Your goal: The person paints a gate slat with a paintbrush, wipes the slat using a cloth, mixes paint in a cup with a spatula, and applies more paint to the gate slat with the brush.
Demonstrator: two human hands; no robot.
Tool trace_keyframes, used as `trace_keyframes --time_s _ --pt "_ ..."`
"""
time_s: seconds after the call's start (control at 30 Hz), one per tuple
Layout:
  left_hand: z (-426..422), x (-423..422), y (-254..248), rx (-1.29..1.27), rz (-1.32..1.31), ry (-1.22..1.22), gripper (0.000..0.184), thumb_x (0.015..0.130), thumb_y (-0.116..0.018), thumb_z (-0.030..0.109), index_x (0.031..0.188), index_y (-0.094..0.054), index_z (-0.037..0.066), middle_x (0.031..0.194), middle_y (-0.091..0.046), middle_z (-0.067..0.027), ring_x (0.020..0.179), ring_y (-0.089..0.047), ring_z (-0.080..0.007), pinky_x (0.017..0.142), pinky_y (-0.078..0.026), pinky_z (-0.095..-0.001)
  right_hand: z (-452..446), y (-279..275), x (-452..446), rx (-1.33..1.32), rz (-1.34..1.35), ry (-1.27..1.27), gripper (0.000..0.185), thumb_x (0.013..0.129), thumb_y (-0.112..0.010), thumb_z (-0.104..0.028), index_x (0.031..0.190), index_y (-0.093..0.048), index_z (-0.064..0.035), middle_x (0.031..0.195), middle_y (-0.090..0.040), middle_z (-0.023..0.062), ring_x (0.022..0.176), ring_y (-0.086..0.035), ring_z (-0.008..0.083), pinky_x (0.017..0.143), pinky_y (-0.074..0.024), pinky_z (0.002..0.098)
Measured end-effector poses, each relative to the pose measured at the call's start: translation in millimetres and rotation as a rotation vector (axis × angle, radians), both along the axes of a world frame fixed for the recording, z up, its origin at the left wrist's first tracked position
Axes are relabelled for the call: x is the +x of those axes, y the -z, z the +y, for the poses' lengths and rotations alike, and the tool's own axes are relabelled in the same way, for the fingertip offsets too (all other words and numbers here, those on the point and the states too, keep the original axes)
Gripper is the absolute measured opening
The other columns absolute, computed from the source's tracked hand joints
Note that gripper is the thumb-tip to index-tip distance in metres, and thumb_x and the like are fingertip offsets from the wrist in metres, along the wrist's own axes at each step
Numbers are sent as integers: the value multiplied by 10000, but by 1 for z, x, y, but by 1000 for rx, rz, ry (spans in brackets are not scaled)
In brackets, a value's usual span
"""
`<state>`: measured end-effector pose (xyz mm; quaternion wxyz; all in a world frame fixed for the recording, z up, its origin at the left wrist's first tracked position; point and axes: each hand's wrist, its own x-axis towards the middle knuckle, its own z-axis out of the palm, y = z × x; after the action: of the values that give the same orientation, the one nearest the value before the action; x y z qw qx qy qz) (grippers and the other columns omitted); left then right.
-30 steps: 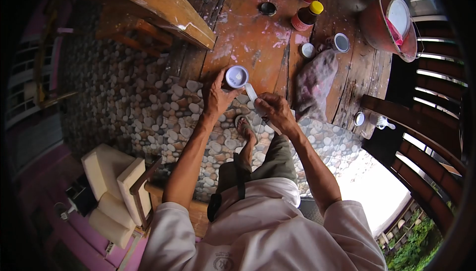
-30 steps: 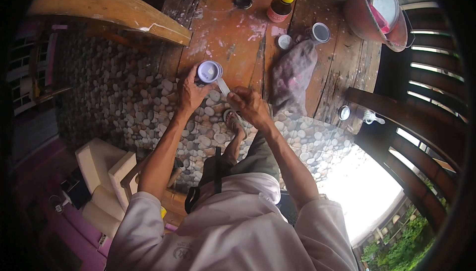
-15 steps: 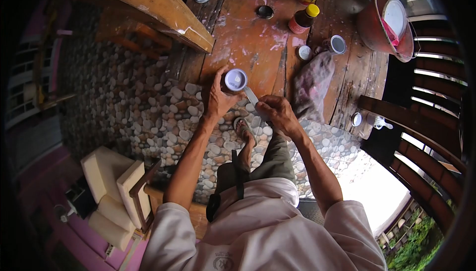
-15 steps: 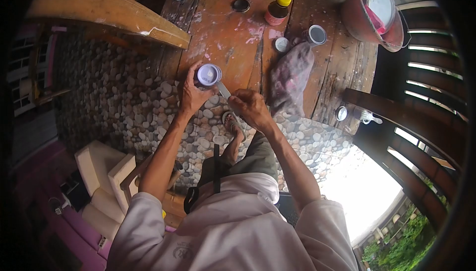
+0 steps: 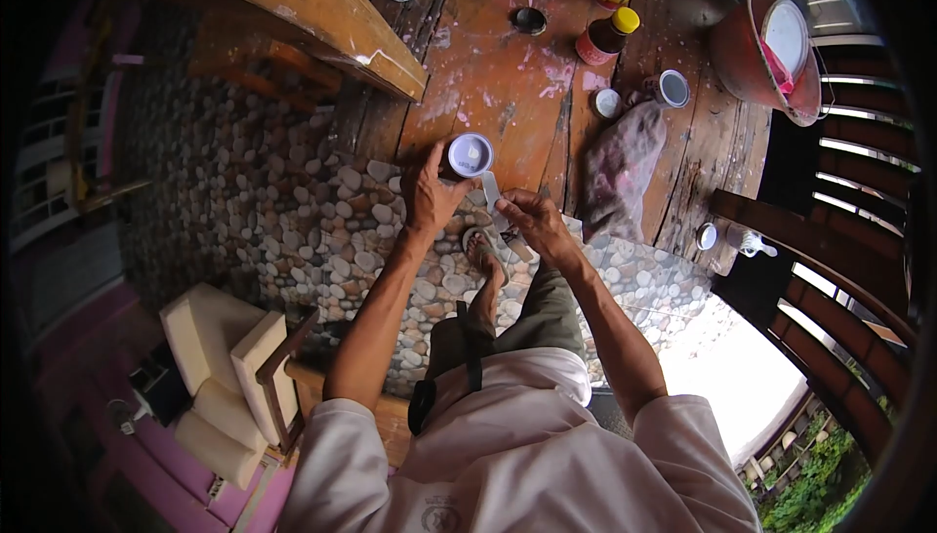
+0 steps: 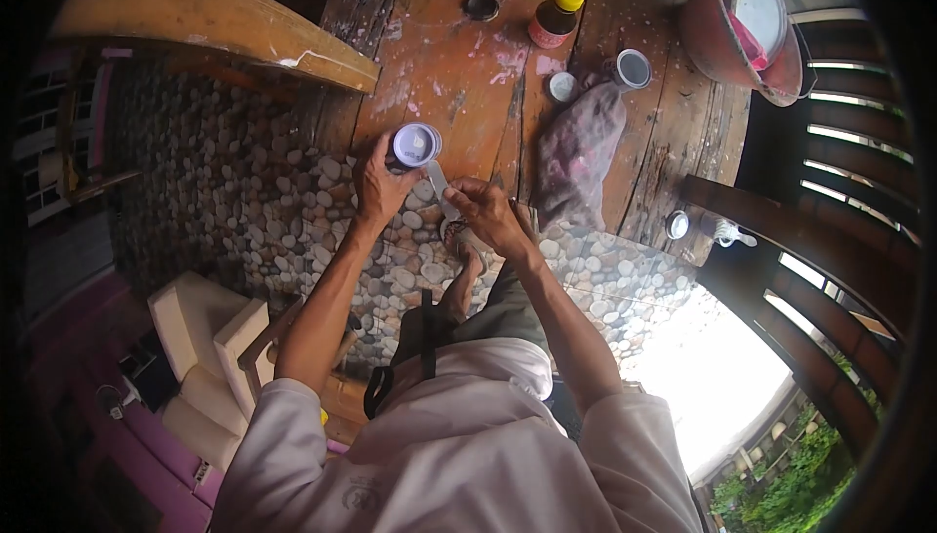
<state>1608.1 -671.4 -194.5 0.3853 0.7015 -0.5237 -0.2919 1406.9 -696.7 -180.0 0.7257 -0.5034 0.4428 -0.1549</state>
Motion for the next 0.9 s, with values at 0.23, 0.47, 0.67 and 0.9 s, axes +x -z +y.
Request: trace_keyframes --time_s 0.23,0.47,0.67,0.9 --pt "-3 -1 3 128 -11 -49 697 652 -873 299 1231 -543 96 1067 -671 -145 988 -648 -330 825 -501 -391 -7 -27 -6 -36 160 -52 284 964 -583 -284 906 -654 -15 723 -569 -18 672 -503 72 611 -412 266" --pt "-6 -6 -15 -58 18 -17 721 679 -846 198 1306 -503 107 1132 -661 -139 1021 -633 -350 883 -484 -406 -19 -49 -5 -120 237 -135 275 919 -566 -262 936 -662 -5 705 -611 96 667 -577 170 649 -465 349" --pt "-8 11 -10 -43 114 125 685 689 -825 126 1308 -532 100 1143 -657 -141 1058 -619 -336 906 -483 -410 -10 -31 -3 -209 288 -104 286 927 -567 -277 927 -661 -6 737 -645 134 678 -619 230 658 -473 381" --pt "-9 10 -8 -20 -98 113 617 706 -806 64 1263 -540 39 1097 -672 -148 1029 -662 -284 875 -519 -353 1 2 6 -221 224 10 299 947 -600 -299 929 -661 -7 718 -611 66 680 -561 145 642 -442 317"
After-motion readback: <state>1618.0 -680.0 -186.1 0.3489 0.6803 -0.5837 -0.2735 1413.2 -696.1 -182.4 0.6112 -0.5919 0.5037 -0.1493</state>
